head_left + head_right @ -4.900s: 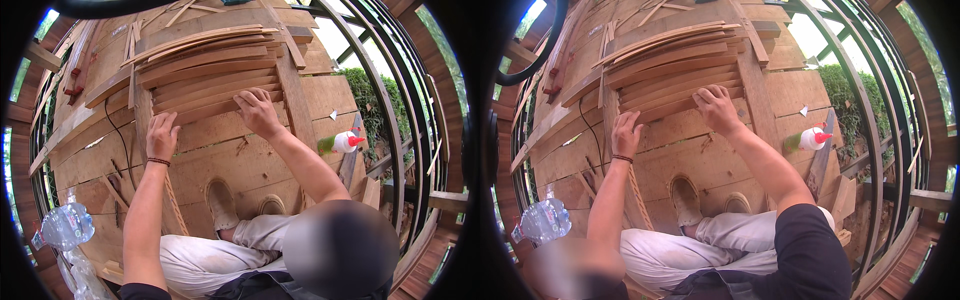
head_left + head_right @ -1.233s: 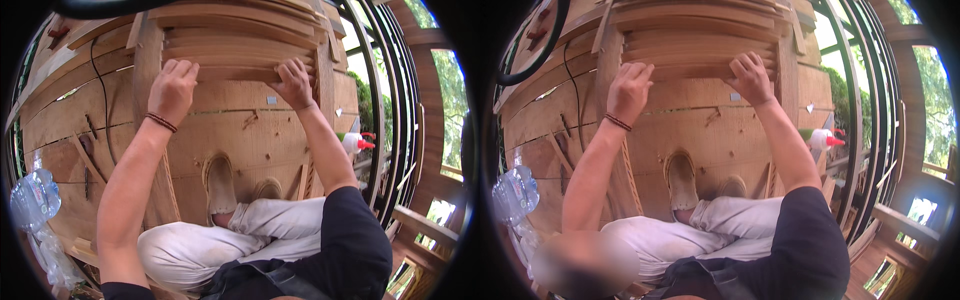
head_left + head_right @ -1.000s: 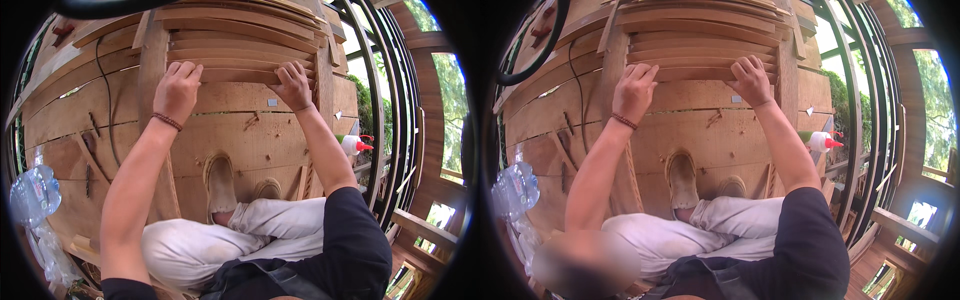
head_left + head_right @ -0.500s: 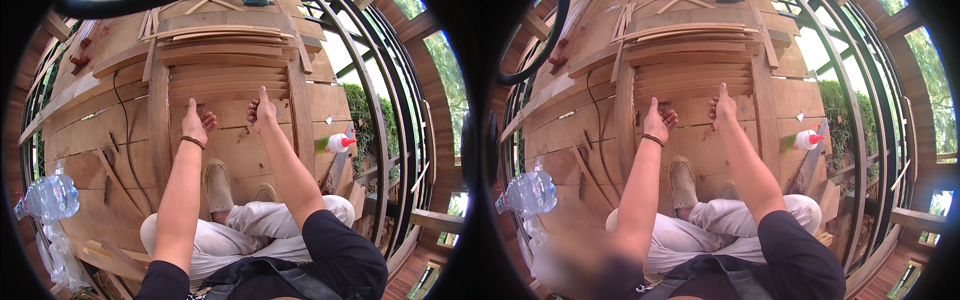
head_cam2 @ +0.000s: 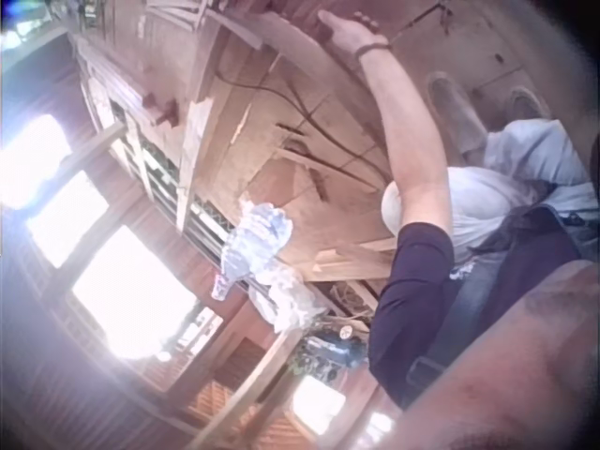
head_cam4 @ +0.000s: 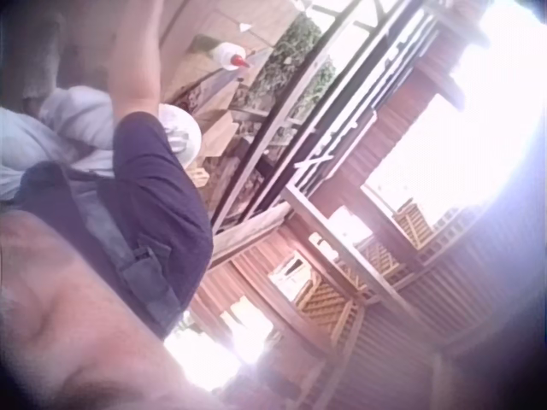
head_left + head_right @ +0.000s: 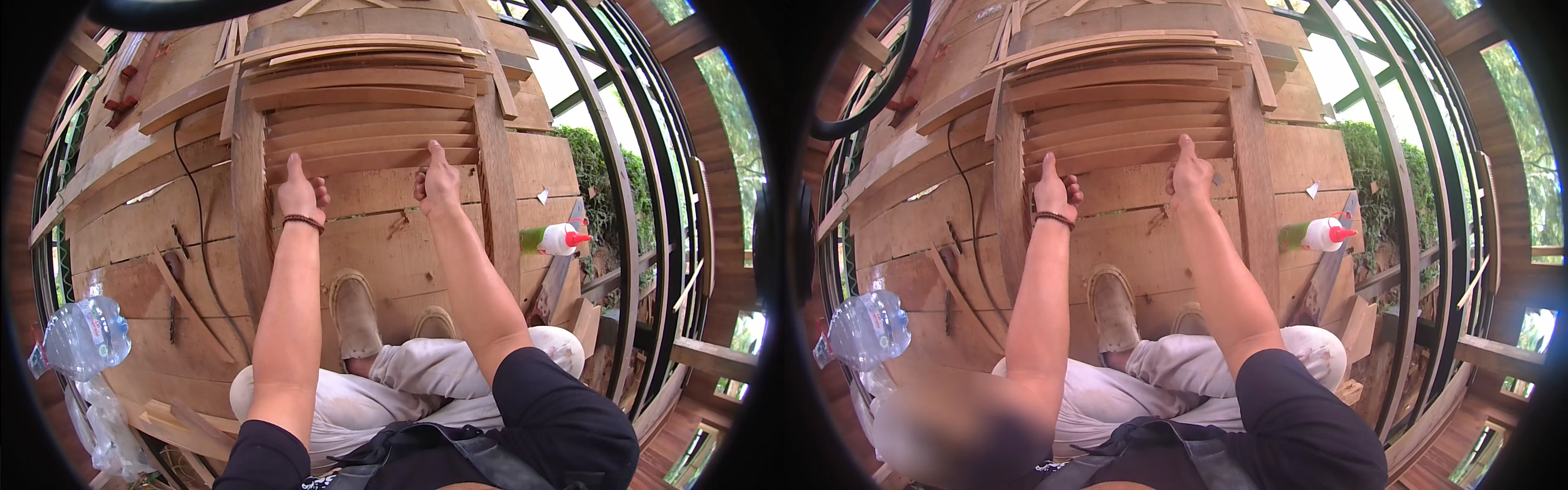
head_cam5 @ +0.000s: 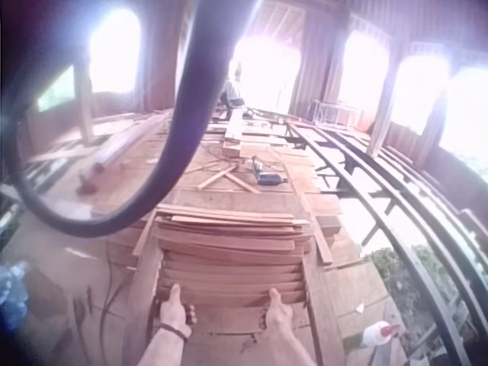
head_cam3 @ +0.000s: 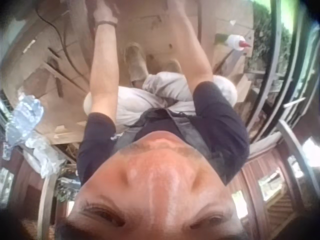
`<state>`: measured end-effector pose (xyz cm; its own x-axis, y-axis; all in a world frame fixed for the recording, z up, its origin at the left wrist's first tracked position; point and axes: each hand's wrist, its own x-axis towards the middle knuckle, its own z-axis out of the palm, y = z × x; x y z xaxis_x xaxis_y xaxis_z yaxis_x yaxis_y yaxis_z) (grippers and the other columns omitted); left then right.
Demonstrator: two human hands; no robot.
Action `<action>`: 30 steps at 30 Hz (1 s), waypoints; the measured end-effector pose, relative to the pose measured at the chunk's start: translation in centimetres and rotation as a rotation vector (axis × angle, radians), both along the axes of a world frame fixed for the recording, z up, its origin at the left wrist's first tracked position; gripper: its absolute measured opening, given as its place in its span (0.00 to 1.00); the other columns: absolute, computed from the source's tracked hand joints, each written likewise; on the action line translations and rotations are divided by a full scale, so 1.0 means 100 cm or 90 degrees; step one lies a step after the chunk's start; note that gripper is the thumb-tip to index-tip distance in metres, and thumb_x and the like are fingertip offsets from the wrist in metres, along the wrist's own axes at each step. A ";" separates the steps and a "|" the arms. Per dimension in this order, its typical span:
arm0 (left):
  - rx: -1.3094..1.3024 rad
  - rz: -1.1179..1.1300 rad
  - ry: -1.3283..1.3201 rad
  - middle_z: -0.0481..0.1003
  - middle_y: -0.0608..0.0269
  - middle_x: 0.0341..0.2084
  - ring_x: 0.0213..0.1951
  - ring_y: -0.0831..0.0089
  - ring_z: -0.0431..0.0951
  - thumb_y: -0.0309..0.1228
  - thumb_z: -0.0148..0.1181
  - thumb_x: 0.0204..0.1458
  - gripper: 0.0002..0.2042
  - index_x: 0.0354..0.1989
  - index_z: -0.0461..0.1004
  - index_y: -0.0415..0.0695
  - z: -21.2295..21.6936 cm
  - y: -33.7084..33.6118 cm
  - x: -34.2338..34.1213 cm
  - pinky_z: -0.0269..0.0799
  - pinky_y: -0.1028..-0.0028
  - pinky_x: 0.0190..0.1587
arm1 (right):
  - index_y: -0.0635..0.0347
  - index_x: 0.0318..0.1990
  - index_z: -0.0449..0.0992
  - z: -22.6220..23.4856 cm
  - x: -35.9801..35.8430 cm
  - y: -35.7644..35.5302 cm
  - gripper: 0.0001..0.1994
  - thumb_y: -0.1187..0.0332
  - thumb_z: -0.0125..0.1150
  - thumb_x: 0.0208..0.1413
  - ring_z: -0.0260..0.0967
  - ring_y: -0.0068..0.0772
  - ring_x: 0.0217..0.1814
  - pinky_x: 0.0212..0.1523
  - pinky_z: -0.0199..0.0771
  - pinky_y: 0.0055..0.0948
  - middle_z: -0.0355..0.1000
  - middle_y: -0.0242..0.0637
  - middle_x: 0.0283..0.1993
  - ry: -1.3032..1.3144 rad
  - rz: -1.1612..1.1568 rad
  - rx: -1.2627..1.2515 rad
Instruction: The person assembles a curved wooden structure by applying glue to thin wooden slats and inserting them between two vertical supports. The person repeatedly picks up slats, applies glue, and presses them into place, gradually building up the curved wall.
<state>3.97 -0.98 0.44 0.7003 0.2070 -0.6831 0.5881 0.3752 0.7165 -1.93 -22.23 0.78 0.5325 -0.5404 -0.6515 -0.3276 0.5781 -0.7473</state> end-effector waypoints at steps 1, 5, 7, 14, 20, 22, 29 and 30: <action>-0.007 -0.003 -0.006 0.73 0.63 0.21 0.18 0.76 0.69 0.57 0.56 0.63 0.27 0.46 0.73 0.40 -0.004 0.000 -0.003 0.65 0.74 0.17 | 0.56 0.31 0.65 -0.001 -0.001 0.001 0.22 0.47 0.60 0.65 0.54 0.25 0.14 0.14 0.49 0.27 0.61 0.32 0.19 0.009 -0.011 0.001; -0.017 -0.007 -0.005 0.72 0.64 0.19 0.17 0.76 0.69 0.57 0.56 0.63 0.27 0.43 0.73 0.39 -0.005 -0.006 -0.008 0.64 0.75 0.17 | 0.55 0.30 0.65 -0.005 -0.007 -0.006 0.22 0.47 0.61 0.65 0.54 0.25 0.14 0.13 0.48 0.28 0.61 0.32 0.19 0.001 0.003 0.004; -0.025 0.014 -0.040 0.72 0.63 0.19 0.17 0.76 0.69 0.57 0.56 0.63 0.26 0.41 0.72 0.40 -0.005 -0.007 0.007 0.64 0.75 0.16 | 0.54 0.30 0.65 -0.003 0.008 -0.010 0.22 0.47 0.60 0.65 0.54 0.25 0.13 0.13 0.47 0.28 0.61 0.32 0.18 -0.028 0.021 -0.007; -0.012 0.019 -0.018 0.71 0.61 0.16 0.12 0.74 0.67 0.57 0.55 0.64 0.26 0.37 0.71 0.41 -0.002 -0.013 -0.001 0.64 0.73 0.13 | 0.53 0.26 0.65 -0.013 0.001 -0.010 0.24 0.45 0.57 0.67 0.53 0.25 0.13 0.13 0.49 0.29 0.59 0.30 0.16 -0.011 0.007 -0.033; -0.040 0.021 -0.020 0.70 0.62 0.18 0.15 0.73 0.66 0.56 0.55 0.64 0.25 0.38 0.69 0.41 -0.002 -0.006 -0.002 0.65 0.72 0.16 | 0.54 0.28 0.66 0.003 -0.002 0.002 0.23 0.45 0.57 0.67 0.53 0.24 0.13 0.14 0.49 0.29 0.59 0.30 0.17 -0.007 0.002 -0.036; -0.041 0.014 -0.015 0.70 0.63 0.18 0.16 0.74 0.67 0.57 0.55 0.64 0.26 0.38 0.70 0.41 -0.006 -0.001 -0.002 0.66 0.71 0.17 | 0.54 0.28 0.65 0.006 0.001 0.009 0.23 0.46 0.58 0.66 0.54 0.25 0.14 0.14 0.49 0.29 0.59 0.30 0.18 0.011 -0.012 -0.036; -0.038 0.006 -0.022 0.70 0.63 0.18 0.16 0.74 0.68 0.56 0.55 0.64 0.25 0.39 0.70 0.42 -0.004 -0.005 -0.008 0.65 0.72 0.16 | 0.54 0.27 0.65 -0.005 -0.007 0.005 0.23 0.46 0.59 0.66 0.54 0.24 0.14 0.14 0.50 0.29 0.60 0.30 0.18 0.003 -0.027 -0.036; -0.045 0.004 -0.040 0.70 0.63 0.18 0.16 0.75 0.68 0.56 0.55 0.64 0.25 0.39 0.70 0.42 -0.003 -0.012 -0.003 0.65 0.72 0.15 | 0.54 0.27 0.65 0.000 -0.002 -0.002 0.24 0.46 0.59 0.66 0.54 0.24 0.14 0.14 0.50 0.29 0.60 0.31 0.18 -0.002 -0.033 -0.045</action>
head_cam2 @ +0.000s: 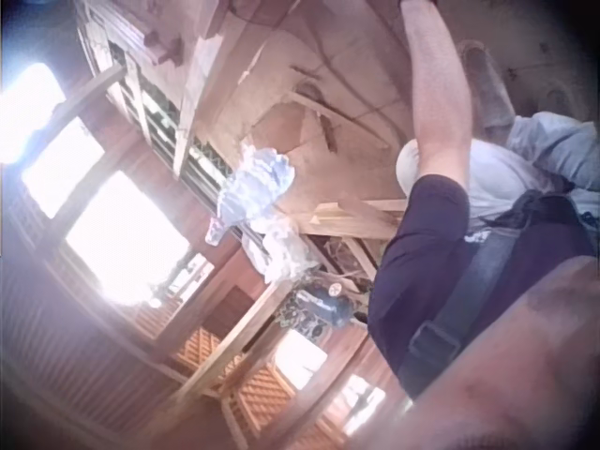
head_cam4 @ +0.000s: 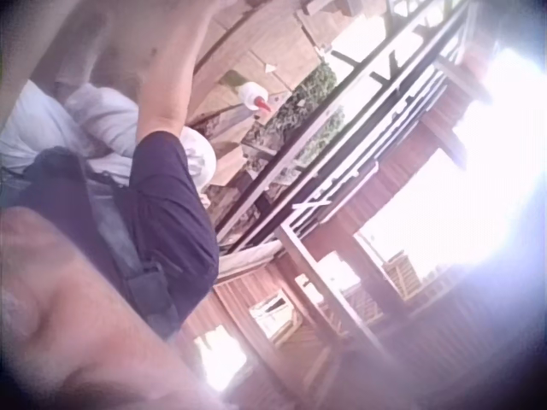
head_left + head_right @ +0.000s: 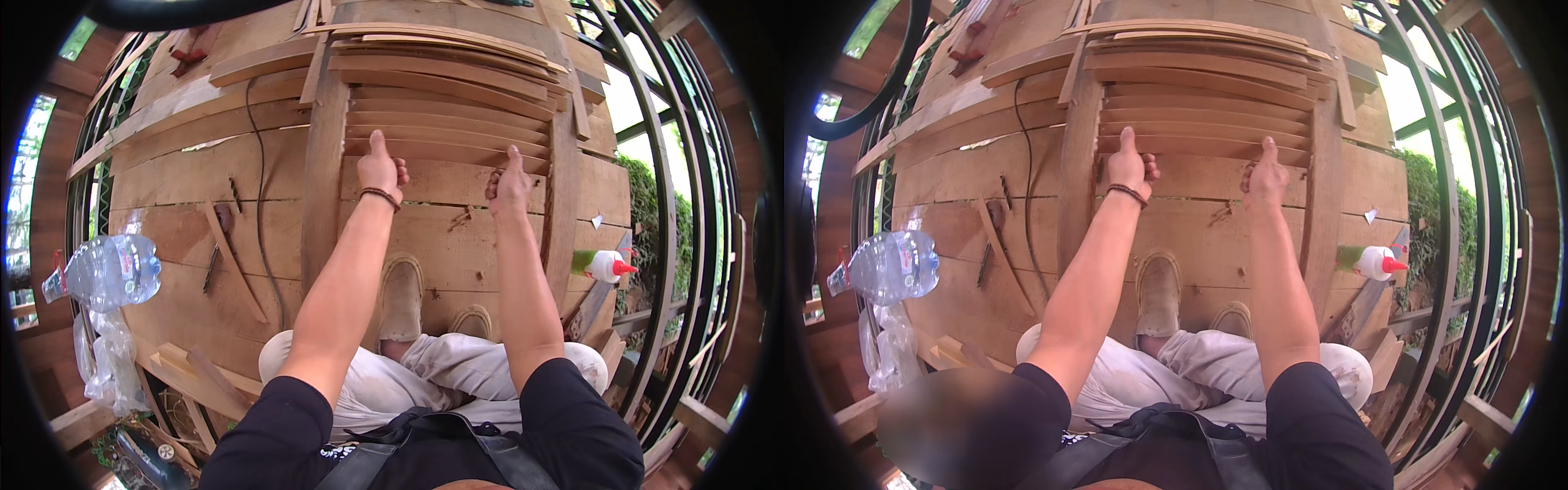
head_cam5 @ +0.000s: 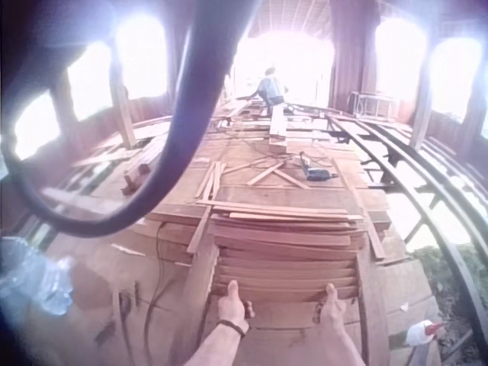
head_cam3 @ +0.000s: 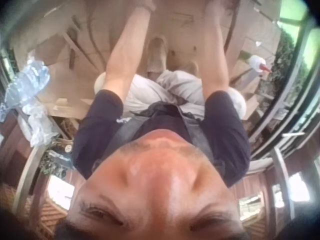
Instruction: The person assembles a curved wooden structure by applying glue to thin wooden slats and inserting them between two vertical supports. The person repeatedly picks up slats, applies glue, and presses them into place, gradually building up the curved wall.
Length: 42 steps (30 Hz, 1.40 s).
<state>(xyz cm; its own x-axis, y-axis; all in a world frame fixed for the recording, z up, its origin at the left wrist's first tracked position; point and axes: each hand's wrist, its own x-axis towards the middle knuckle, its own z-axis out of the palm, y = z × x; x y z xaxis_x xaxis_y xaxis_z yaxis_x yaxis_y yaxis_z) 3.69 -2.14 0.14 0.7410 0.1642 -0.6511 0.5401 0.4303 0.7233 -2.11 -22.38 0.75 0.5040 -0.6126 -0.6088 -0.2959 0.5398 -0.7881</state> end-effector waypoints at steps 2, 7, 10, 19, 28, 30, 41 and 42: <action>-0.027 0.034 0.001 0.69 0.62 0.16 0.14 0.74 0.66 0.57 0.53 0.65 0.27 0.38 0.70 0.38 -0.005 0.001 0.003 0.63 0.72 0.14 | 0.53 0.29 0.64 -0.016 0.001 -0.007 0.23 0.45 0.61 0.63 0.55 0.24 0.13 0.12 0.51 0.27 0.62 0.31 0.18 -0.006 0.035 0.014; 0.015 -0.003 0.023 0.70 0.64 0.17 0.15 0.75 0.68 0.58 0.53 0.64 0.27 0.38 0.71 0.40 -0.007 0.006 0.004 0.66 0.73 0.16 | 0.53 0.24 0.62 0.000 0.003 -0.002 0.25 0.47 0.59 0.66 0.54 0.25 0.14 0.14 0.51 0.29 0.60 0.32 0.18 -0.007 0.043 0.033; 0.030 0.005 0.029 0.71 0.64 0.19 0.17 0.76 0.69 0.58 0.54 0.64 0.27 0.38 0.71 0.40 -0.001 0.007 0.000 0.67 0.73 0.17 | 0.55 0.27 0.64 -0.006 -0.001 -0.003 0.24 0.46 0.60 0.65 0.54 0.25 0.13 0.13 0.49 0.29 0.60 0.32 0.18 -0.021 0.037 0.022; 0.001 -0.002 0.018 0.71 0.63 0.19 0.17 0.75 0.70 0.58 0.54 0.64 0.27 0.39 0.71 0.39 -0.006 0.011 0.003 0.68 0.73 0.18 | 0.54 0.29 0.64 -0.015 0.000 -0.006 0.23 0.46 0.60 0.65 0.54 0.25 0.13 0.13 0.49 0.28 0.59 0.31 0.17 -0.030 0.066 0.020; -0.009 -0.034 0.027 0.71 0.65 0.18 0.17 0.74 0.70 0.60 0.56 0.62 0.27 0.37 0.72 0.43 -0.015 0.002 0.003 0.70 0.71 0.19 | 0.53 0.25 0.64 -0.015 -0.007 -0.016 0.26 0.44 0.60 0.65 0.55 0.25 0.13 0.12 0.49 0.28 0.62 0.31 0.18 -0.012 0.082 -0.024; -0.001 -0.045 0.031 0.72 0.65 0.19 0.17 0.74 0.71 0.60 0.55 0.63 0.27 0.39 0.73 0.43 -0.011 0.007 0.002 0.71 0.71 0.19 | 0.53 0.25 0.65 -0.010 -0.008 -0.017 0.25 0.44 0.60 0.65 0.57 0.25 0.14 0.13 0.54 0.27 0.64 0.31 0.19 -0.004 0.110 0.021; 0.785 -0.488 -0.299 0.82 0.48 0.38 0.41 0.52 0.82 0.52 0.59 0.60 0.29 0.56 0.73 0.37 0.039 0.085 -0.037 0.79 0.57 0.47 | 0.65 0.48 0.79 0.056 -0.122 -0.038 0.17 0.60 0.65 0.59 0.77 0.30 0.24 0.29 0.79 0.31 0.81 0.42 0.32 0.175 0.794 -0.430; 0.868 -0.461 -0.306 0.80 0.45 0.43 0.47 0.49 0.80 0.52 0.61 0.58 0.31 0.57 0.72 0.37 0.042 0.095 -0.045 0.76 0.56 0.52 | 0.65 0.49 0.80 0.064 -0.130 -0.040 0.18 0.61 0.66 0.58 0.78 0.31 0.24 0.30 0.80 0.32 0.82 0.43 0.34 0.184 0.838 -0.486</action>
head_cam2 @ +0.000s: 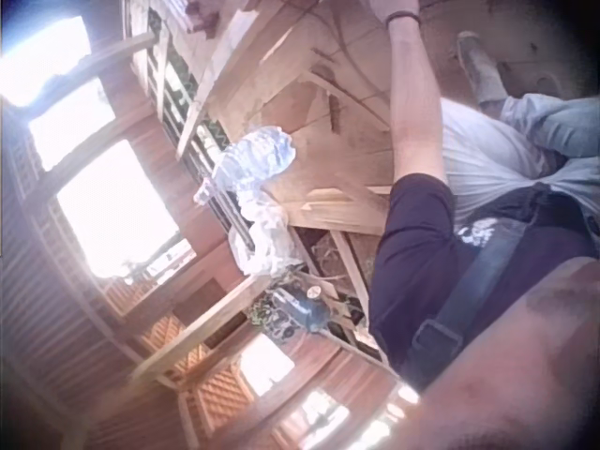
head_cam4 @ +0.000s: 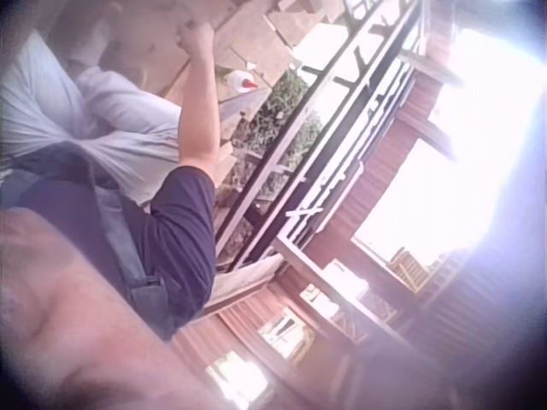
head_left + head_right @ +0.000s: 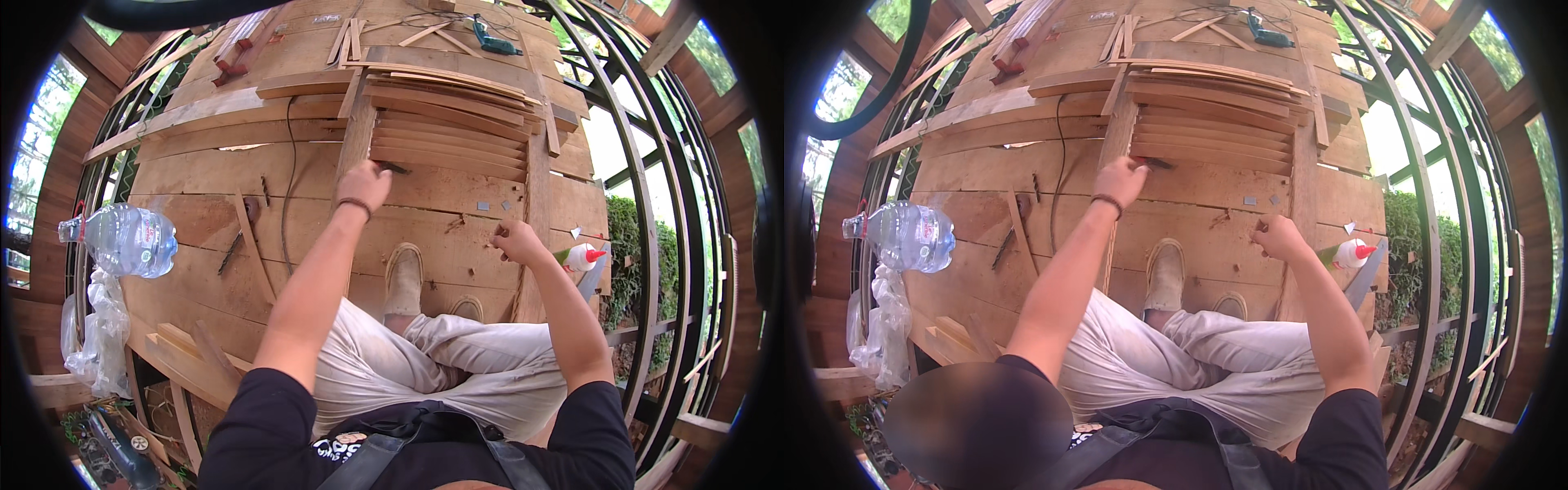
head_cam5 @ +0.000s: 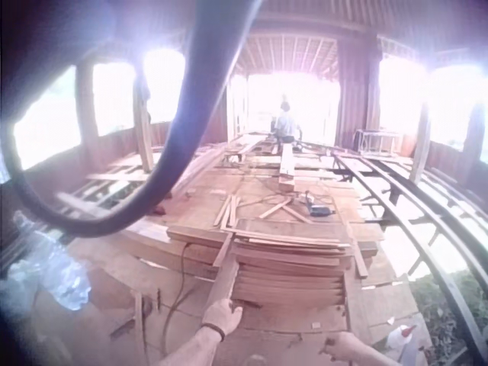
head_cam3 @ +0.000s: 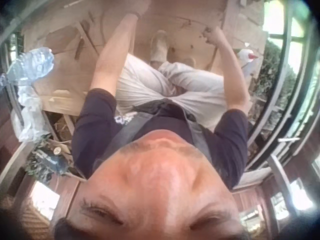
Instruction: The person assembles a curved wooden structure by applying glue to thin wooden slats and inserting them between two vertical supports. The person repeatedly picks up slats, applies glue, and presses them into place, gradually building up the curved wall.
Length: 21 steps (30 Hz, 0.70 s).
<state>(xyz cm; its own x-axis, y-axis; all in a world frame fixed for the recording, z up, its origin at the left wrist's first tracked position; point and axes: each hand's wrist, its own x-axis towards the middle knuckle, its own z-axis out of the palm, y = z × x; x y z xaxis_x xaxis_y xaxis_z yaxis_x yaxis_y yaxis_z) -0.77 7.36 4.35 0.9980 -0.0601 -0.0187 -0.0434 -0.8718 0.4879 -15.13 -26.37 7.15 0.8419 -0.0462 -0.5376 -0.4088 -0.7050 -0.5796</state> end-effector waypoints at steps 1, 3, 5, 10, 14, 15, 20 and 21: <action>0.064 0.018 -0.050 0.78 0.43 0.49 0.52 0.47 0.78 0.52 0.63 0.56 0.33 0.59 0.71 0.36 0.003 0.016 -0.010 0.73 0.55 0.56 | 0.65 0.51 0.79 0.003 -0.005 -0.001 0.19 0.62 0.66 0.57 0.79 0.31 0.24 0.30 0.80 0.31 0.82 0.44 0.34 -0.034 -0.004 0.006; 0.129 0.075 -0.056 0.74 0.41 0.57 0.60 0.46 0.73 0.52 0.66 0.52 0.36 0.61 0.68 0.36 0.003 0.037 -0.031 0.70 0.54 0.62 | 0.64 0.55 0.79 0.005 -0.016 -0.006 0.21 0.63 0.66 0.55 0.79 0.30 0.24 0.31 0.81 0.30 0.83 0.45 0.35 -0.096 -0.016 0.016; 0.104 0.157 0.025 0.73 0.41 0.58 0.63 0.47 0.72 0.51 0.68 0.50 0.39 0.64 0.63 0.37 -0.012 0.056 -0.042 0.70 0.54 0.62 | 0.61 0.61 0.77 0.003 -0.011 0.006 0.26 0.62 0.67 0.54 0.83 0.43 0.36 0.41 0.82 0.37 0.82 0.51 0.42 -0.066 -0.033 0.004; 0.084 0.244 0.113 0.74 0.45 0.58 0.56 0.48 0.78 0.51 0.67 0.49 0.39 0.65 0.59 0.42 0.001 0.021 -0.055 0.76 0.52 0.56 | 0.66 0.75 0.54 -0.067 -0.005 0.001 0.45 0.59 0.69 0.53 0.77 0.47 0.44 0.48 0.77 0.40 0.79 0.56 0.44 -0.193 -0.060 -0.121; 0.102 0.260 0.125 0.74 0.49 0.58 0.54 0.49 0.80 0.51 0.67 0.49 0.37 0.63 0.60 0.44 -0.001 0.025 -0.061 0.77 0.52 0.54 | 0.66 0.77 0.44 -0.068 0.007 0.008 0.50 0.58 0.68 0.52 0.70 0.62 0.64 0.65 0.69 0.45 0.71 0.66 0.61 -0.203 -0.160 -0.132; 0.100 0.266 0.124 0.75 0.50 0.57 0.54 0.49 0.80 0.51 0.67 0.49 0.37 0.62 0.60 0.44 0.000 0.024 -0.061 0.77 0.52 0.54 | 0.66 0.77 0.42 -0.067 0.014 0.006 0.51 0.58 0.67 0.52 0.69 0.62 0.65 0.65 0.69 0.45 0.71 0.65 0.61 -0.225 -0.180 -0.162; 0.095 0.262 0.114 0.75 0.49 0.55 0.53 0.49 0.80 0.51 0.67 0.49 0.37 0.62 0.60 0.44 0.001 0.024 -0.062 0.77 0.52 0.53 | 0.65 0.78 0.41 -0.070 0.042 0.002 0.51 0.58 0.67 0.53 0.69 0.62 0.65 0.65 0.69 0.45 0.70 0.65 0.63 -0.214 -0.265 -0.121; 0.091 0.260 0.110 0.75 0.49 0.55 0.53 0.49 0.80 0.51 0.67 0.49 0.37 0.62 0.60 0.44 0.000 0.023 -0.061 0.77 0.52 0.53 | 0.65 0.78 0.41 -0.075 0.042 0.002 0.51 0.58 0.67 0.53 0.69 0.61 0.65 0.65 0.69 0.44 0.71 0.64 0.62 -0.225 -0.277 -0.130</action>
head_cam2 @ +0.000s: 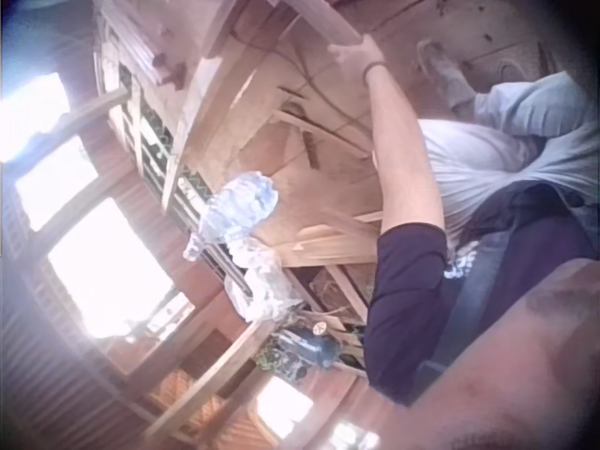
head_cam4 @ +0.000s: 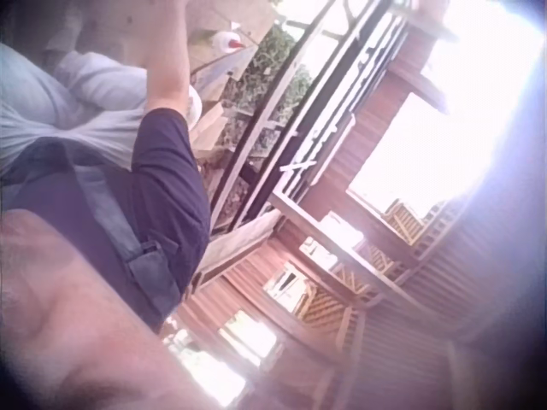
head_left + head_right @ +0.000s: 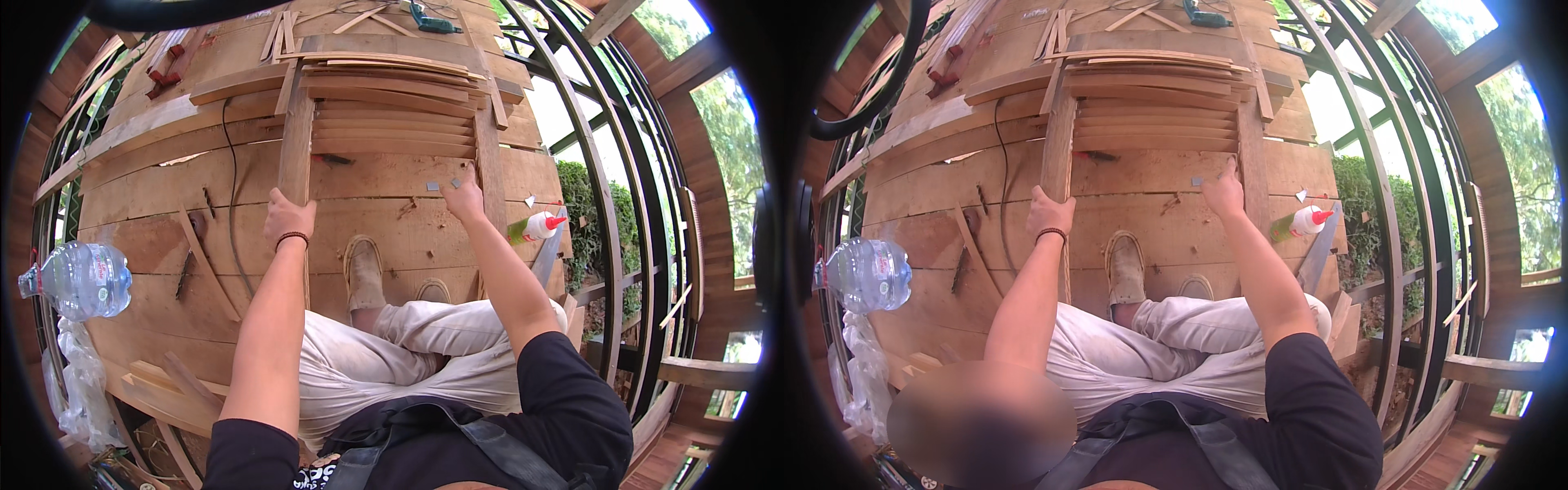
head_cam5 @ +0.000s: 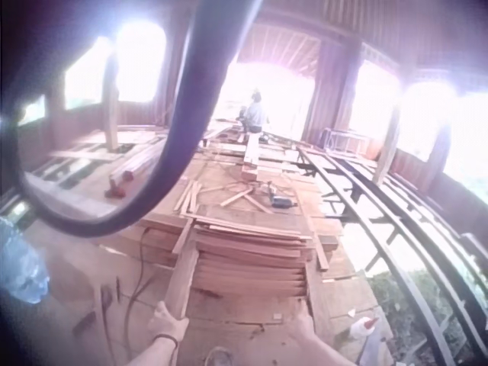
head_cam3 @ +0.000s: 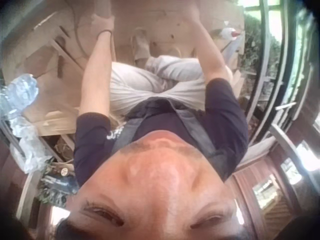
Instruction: The person assembles a curved wooden structure by applying glue to thin wooden slats and inserting them between two vertical supports. The person repeatedly picks up slats, applies glue, and presses them into place, gradually building up the curved wall.
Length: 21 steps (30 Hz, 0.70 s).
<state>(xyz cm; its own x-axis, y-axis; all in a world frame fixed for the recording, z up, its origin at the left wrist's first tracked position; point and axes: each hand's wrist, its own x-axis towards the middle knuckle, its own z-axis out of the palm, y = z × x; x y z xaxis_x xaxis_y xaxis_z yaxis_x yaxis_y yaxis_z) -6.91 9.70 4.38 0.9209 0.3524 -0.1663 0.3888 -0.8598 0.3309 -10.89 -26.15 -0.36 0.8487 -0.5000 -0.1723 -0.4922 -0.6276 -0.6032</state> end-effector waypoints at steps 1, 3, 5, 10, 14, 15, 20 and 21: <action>-0.001 0.001 0.006 0.75 0.49 0.55 0.53 0.49 0.80 0.50 0.67 0.49 0.37 0.62 0.60 0.44 0.000 -0.001 0.000 0.77 0.52 0.53 | 0.65 0.78 0.41 -0.005 0.000 -0.001 0.51 0.58 0.68 0.53 0.70 0.60 0.65 0.65 0.69 0.44 0.71 0.63 0.62 -0.009 -0.012 -0.009; -0.002 0.007 0.014 0.75 0.49 0.55 0.53 0.49 0.80 0.50 0.67 0.48 0.37 0.62 0.60 0.44 0.003 -0.001 0.001 0.77 0.52 0.53 | 0.66 0.77 0.44 -0.009 -0.001 0.011 0.51 0.58 0.70 0.52 0.72 0.57 0.63 0.65 0.70 0.42 0.74 0.60 0.60 -0.040 -0.030 -0.078; -0.012 0.011 0.012 0.76 0.49 0.55 0.52 0.49 0.80 0.50 0.67 0.48 0.36 0.62 0.61 0.44 0.006 0.000 0.002 0.77 0.52 0.53 | 0.65 0.77 0.43 -0.008 -0.002 0.018 0.52 0.58 0.70 0.52 0.73 0.57 0.61 0.64 0.70 0.42 0.75 0.59 0.58 -0.057 -0.041 -0.085; -0.010 0.017 0.013 0.76 0.49 0.53 0.51 0.49 0.81 0.50 0.67 0.48 0.35 0.61 0.61 0.44 0.005 0.001 0.002 0.78 0.51 0.52 | 0.58 0.79 0.41 0.001 -0.001 0.017 0.52 0.59 0.68 0.52 0.73 0.64 0.58 0.61 0.71 0.48 0.75 0.64 0.55 -0.035 -0.049 -0.027; -0.004 0.015 0.022 0.76 0.50 0.54 0.51 0.49 0.81 0.50 0.67 0.48 0.35 0.61 0.61 0.45 0.006 -0.002 0.004 0.78 0.52 0.52 | 0.55 0.79 0.41 -0.003 0.002 0.008 0.51 0.61 0.68 0.52 0.73 0.64 0.57 0.60 0.72 0.48 0.76 0.63 0.53 -0.058 -0.053 -0.052; 0.000 0.015 0.023 0.76 0.50 0.54 0.51 0.49 0.81 0.50 0.67 0.49 0.35 0.61 0.61 0.45 0.006 -0.001 0.004 0.78 0.52 0.52 | 0.54 0.79 0.41 -0.003 0.003 0.008 0.51 0.62 0.69 0.52 0.73 0.63 0.57 0.60 0.72 0.48 0.76 0.63 0.54 -0.067 -0.055 -0.055; -0.001 0.014 0.018 0.76 0.49 0.54 0.52 0.49 0.81 0.50 0.67 0.49 0.36 0.61 0.61 0.44 0.006 -0.001 0.003 0.77 0.52 0.53 | 0.58 0.79 0.42 -0.004 0.006 0.009 0.50 0.64 0.67 0.51 0.73 0.63 0.57 0.60 0.72 0.48 0.76 0.63 0.53 -0.081 -0.063 -0.051; 0.000 0.014 0.016 0.76 0.49 0.54 0.52 0.49 0.81 0.50 0.67 0.49 0.36 0.61 0.61 0.44 0.005 0.000 0.003 0.77 0.52 0.53 | 0.59 0.78 0.42 -0.001 0.007 0.011 0.50 0.64 0.67 0.51 0.73 0.63 0.58 0.60 0.72 0.48 0.76 0.63 0.54 -0.070 -0.064 -0.040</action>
